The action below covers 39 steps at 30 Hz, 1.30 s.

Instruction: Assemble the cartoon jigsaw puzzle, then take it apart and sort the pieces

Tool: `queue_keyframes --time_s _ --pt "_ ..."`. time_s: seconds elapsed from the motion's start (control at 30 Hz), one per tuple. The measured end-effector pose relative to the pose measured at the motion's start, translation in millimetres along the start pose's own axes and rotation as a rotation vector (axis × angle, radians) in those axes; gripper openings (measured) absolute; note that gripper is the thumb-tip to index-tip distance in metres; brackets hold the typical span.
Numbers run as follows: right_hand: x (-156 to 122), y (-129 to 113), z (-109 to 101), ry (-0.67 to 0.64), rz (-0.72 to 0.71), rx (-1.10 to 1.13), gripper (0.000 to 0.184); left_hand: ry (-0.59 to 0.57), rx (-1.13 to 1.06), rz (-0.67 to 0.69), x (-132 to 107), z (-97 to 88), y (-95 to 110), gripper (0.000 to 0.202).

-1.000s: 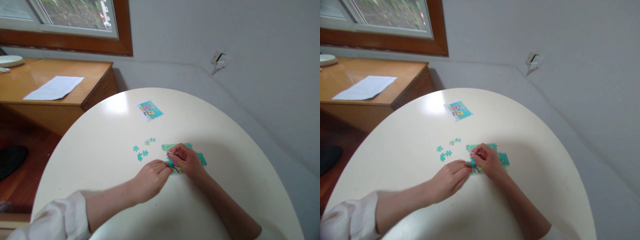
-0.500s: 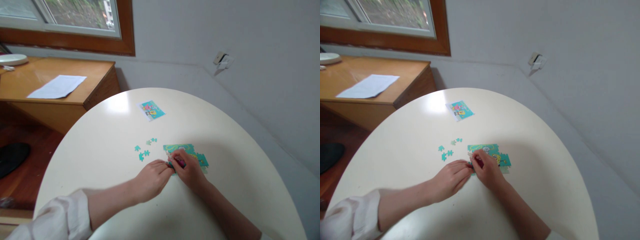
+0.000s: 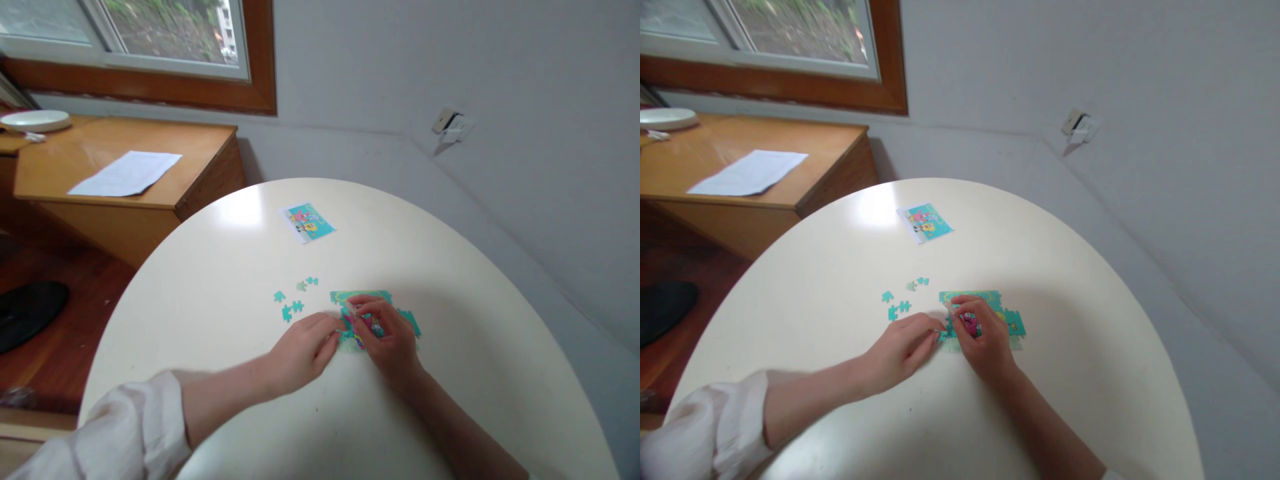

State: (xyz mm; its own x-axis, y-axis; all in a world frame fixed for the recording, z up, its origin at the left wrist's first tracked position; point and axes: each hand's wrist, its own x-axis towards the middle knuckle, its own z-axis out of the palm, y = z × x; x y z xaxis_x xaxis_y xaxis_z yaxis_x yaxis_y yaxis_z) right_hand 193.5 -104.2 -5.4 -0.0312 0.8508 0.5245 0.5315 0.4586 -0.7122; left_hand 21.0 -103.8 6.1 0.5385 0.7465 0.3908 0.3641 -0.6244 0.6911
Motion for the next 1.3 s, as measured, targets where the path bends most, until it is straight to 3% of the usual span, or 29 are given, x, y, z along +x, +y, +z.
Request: queue_keyframes --time_s 0.2,0.37,0.73,0.97,1.1,1.2,1.3 --pt "-2.3 1.6 3.6 -0.012 0.247 0.263 0.014 0.077 -0.244 -0.237 6.4 2.2 -5.0 0.016" --pt "3.2 -10.5 3.2 -0.104 0.402 0.442 0.025 0.102 -0.375 -0.374 6.0 5.3 -10.5 0.01" --pt "4.0 -9.0 7.5 -0.151 0.45 0.468 0.024 0.065 -0.542 -0.419 6.5 2.1 -6.4 0.009" --pt "1.3 -7.8 7.9 -0.18 0.387 0.426 0.02 0.064 -0.612 -0.449 6.9 5.4 -5.4 0.011" --pt "0.7 -7.2 6.1 -0.168 0.355 0.35 0.02 0.174 -0.719 -0.499 13.5 -5.0 -4.4 0.016" --pt "-0.8 -4.5 5.9 -0.159 0.318 0.292 0.019 0.317 -0.882 -0.679 23.8 -23.8 -6.4 0.012" --pt "-1.8 -2.7 5.9 -0.158 0.296 0.256 0.017 0.461 -1.23 -0.904 33.1 -45.2 -10.7 0.012"
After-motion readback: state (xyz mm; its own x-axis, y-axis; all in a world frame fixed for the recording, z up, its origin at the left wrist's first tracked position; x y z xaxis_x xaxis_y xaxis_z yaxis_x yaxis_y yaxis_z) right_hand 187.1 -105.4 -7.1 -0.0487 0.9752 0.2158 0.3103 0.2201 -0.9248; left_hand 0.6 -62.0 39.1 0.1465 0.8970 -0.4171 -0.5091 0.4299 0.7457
